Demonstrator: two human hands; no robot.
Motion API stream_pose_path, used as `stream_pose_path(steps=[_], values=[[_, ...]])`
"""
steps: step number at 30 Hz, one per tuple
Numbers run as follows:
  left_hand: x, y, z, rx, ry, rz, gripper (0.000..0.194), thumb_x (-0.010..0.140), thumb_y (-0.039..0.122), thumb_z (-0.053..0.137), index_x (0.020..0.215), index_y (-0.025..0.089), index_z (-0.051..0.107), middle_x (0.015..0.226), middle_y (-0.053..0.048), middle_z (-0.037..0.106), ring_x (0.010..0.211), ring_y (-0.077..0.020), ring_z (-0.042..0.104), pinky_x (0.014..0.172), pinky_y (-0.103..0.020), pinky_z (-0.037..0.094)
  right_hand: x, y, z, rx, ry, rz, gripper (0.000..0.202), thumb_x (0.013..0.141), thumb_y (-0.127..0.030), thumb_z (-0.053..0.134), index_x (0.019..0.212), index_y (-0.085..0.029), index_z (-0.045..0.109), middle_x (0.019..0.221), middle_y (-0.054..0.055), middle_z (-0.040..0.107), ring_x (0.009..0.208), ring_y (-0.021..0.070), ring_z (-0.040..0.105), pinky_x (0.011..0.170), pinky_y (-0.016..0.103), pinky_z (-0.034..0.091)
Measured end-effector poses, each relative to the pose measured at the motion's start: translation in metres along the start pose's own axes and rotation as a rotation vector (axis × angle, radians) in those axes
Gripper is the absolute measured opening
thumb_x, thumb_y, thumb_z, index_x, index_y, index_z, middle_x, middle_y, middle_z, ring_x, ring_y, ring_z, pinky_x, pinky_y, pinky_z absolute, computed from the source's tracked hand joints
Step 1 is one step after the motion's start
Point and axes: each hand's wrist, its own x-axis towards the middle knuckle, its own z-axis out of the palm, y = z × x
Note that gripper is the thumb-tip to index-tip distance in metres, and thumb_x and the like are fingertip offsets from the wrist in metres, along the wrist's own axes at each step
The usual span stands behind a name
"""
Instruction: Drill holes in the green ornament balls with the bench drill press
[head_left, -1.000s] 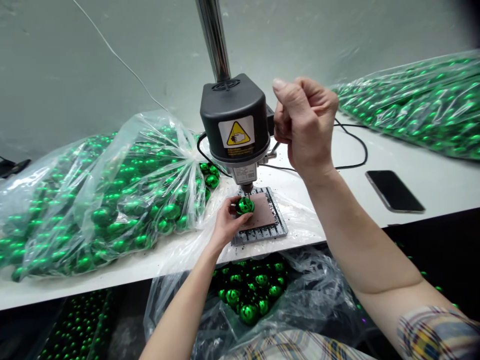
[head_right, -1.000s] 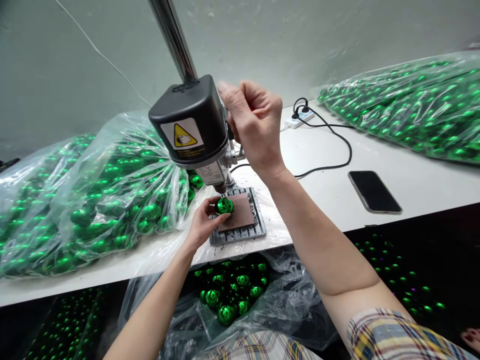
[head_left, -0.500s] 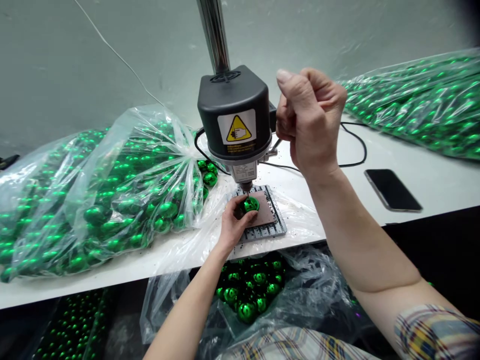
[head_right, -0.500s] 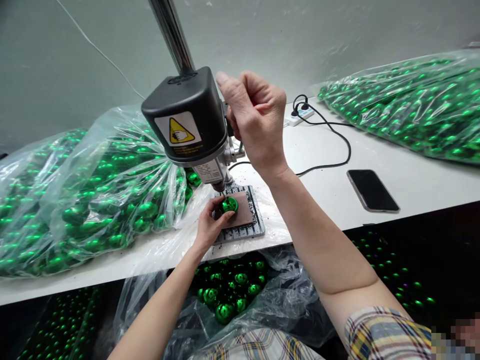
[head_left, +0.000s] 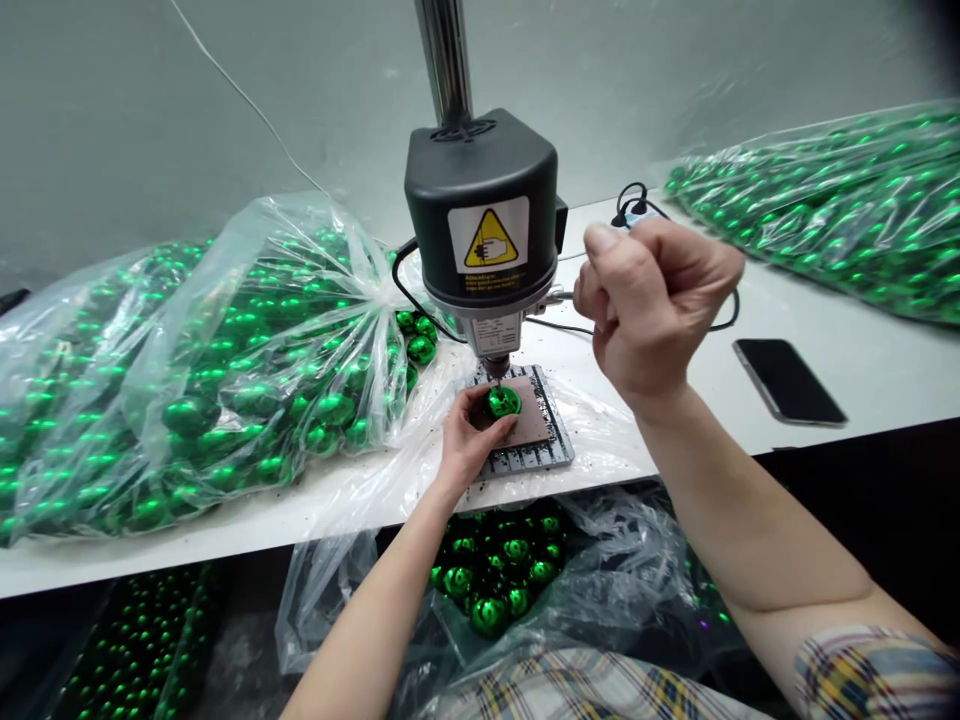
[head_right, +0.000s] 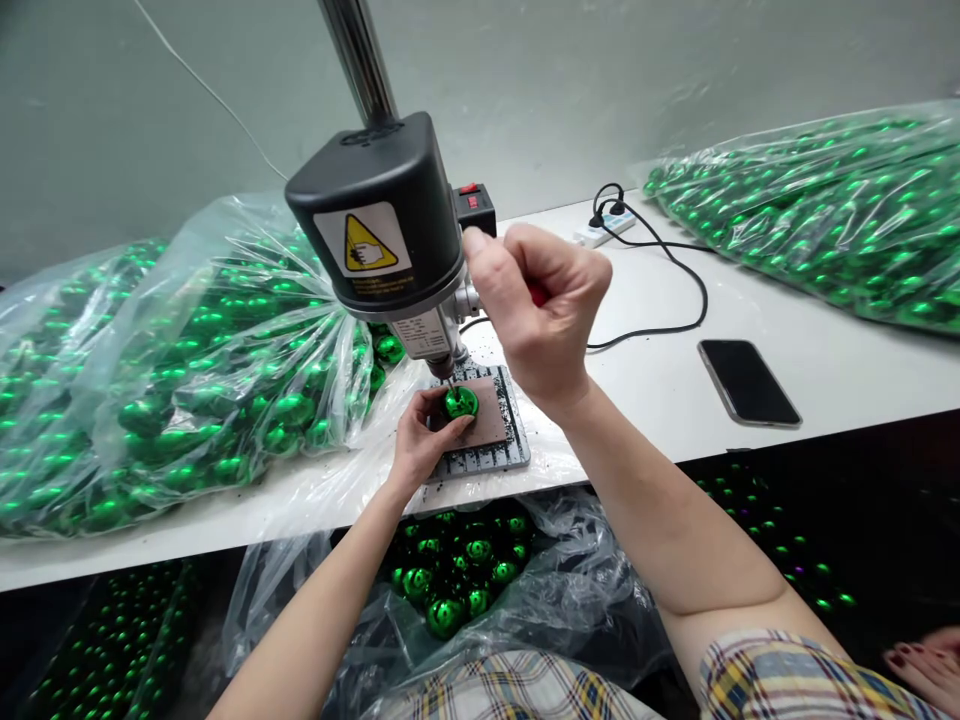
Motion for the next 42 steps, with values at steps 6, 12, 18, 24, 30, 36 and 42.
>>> stream_pose_path(steps=[6, 12, 18, 24, 30, 36, 42], values=[[0.0, 0.001, 0.0, 0.016, 0.003, 0.029, 0.052, 0.069, 0.032, 0.088, 0.113, 0.019, 0.065, 0.109, -0.008, 0.073, 0.1, -0.0218, 0.069, 0.093, -0.039, 0.055, -0.016, 0.001, -0.005, 0.095, -0.041, -0.093, 0.056, 0.092, -0.025, 0.063, 0.054, -0.02, 0.023, 0.047, -0.006, 0.02, 0.04, 0.0065, 0.025, 0.041, 0.028, 0.021], [0.0, -0.001, -0.001, 0.008, 0.005, 0.059, 0.051, 0.069, 0.031, 0.088, 0.113, 0.019, 0.065, 0.108, -0.008, 0.074, 0.099, -0.0214, 0.07, 0.092, -0.039, 0.056, -0.03, 0.01, -0.009, 0.128, -0.031, -0.235, 0.051, 0.09, -0.013, 0.06, 0.057, -0.02, 0.021, 0.049, -0.006, 0.022, 0.039, 0.0057, 0.022, 0.04, 0.028, 0.019], [0.0, -0.002, 0.0, 0.014, 0.002, 0.069, 0.051, 0.071, 0.032, 0.087, 0.114, 0.019, 0.065, 0.109, -0.008, 0.073, 0.1, -0.0213, 0.069, 0.092, -0.038, 0.055, -0.036, 0.02, -0.012, 0.157, -0.035, -0.369, 0.049, 0.084, -0.006, 0.059, 0.057, -0.02, 0.02, 0.051, -0.006, 0.017, 0.04, 0.0061, 0.021, 0.041, 0.028, 0.018], [-0.003, 0.003, -0.002, 0.046, 0.013, 0.051, 0.05, 0.07, 0.032, 0.087, 0.113, 0.019, 0.066, 0.106, -0.008, 0.073, 0.097, -0.0211, 0.069, 0.089, -0.036, 0.054, -0.047, 0.016, -0.016, 0.183, -0.119, -0.364, 0.048, 0.081, 0.001, 0.056, 0.059, -0.02, 0.019, 0.052, -0.006, 0.018, 0.042, 0.0062, 0.02, 0.044, 0.028, 0.021], [-0.002, 0.012, 0.004, 0.076, 0.088, 0.038, 0.044, 0.07, 0.032, 0.085, 0.108, 0.018, 0.065, 0.102, -0.007, 0.071, 0.094, -0.02, 0.067, 0.087, -0.035, 0.052, 0.0, 0.0, 0.006, 0.137, 0.047, 0.004, 0.048, 0.086, -0.01, 0.061, 0.049, -0.021, 0.031, 0.042, -0.006, 0.029, 0.037, 0.0073, 0.029, 0.038, 0.027, 0.02], [-0.066, 0.057, -0.036, 0.579, -0.07, 0.018, 0.034, 0.069, 0.026, 0.081, 0.096, 0.021, 0.061, 0.096, -0.004, 0.065, 0.09, -0.0224, 0.061, 0.078, -0.034, 0.048, 0.051, -0.001, 0.021, 0.192, -0.032, 0.332, 0.047, 0.087, -0.011, 0.065, 0.051, -0.021, 0.038, 0.044, -0.007, 0.036, 0.033, 0.0051, 0.026, 0.033, 0.026, 0.018], [-0.046, 0.064, -0.085, 0.968, -0.25, 0.128, 0.017, 0.096, 0.031, 0.056, 0.108, 0.021, 0.062, 0.109, -0.01, 0.065, 0.104, -0.0267, 0.059, 0.089, -0.041, 0.049, 0.044, -0.003, 0.024, 0.225, 0.048, 0.303, 0.047, 0.084, -0.008, 0.064, 0.048, -0.021, 0.037, 0.041, -0.006, 0.034, 0.033, 0.0059, 0.026, 0.032, 0.026, 0.013]])
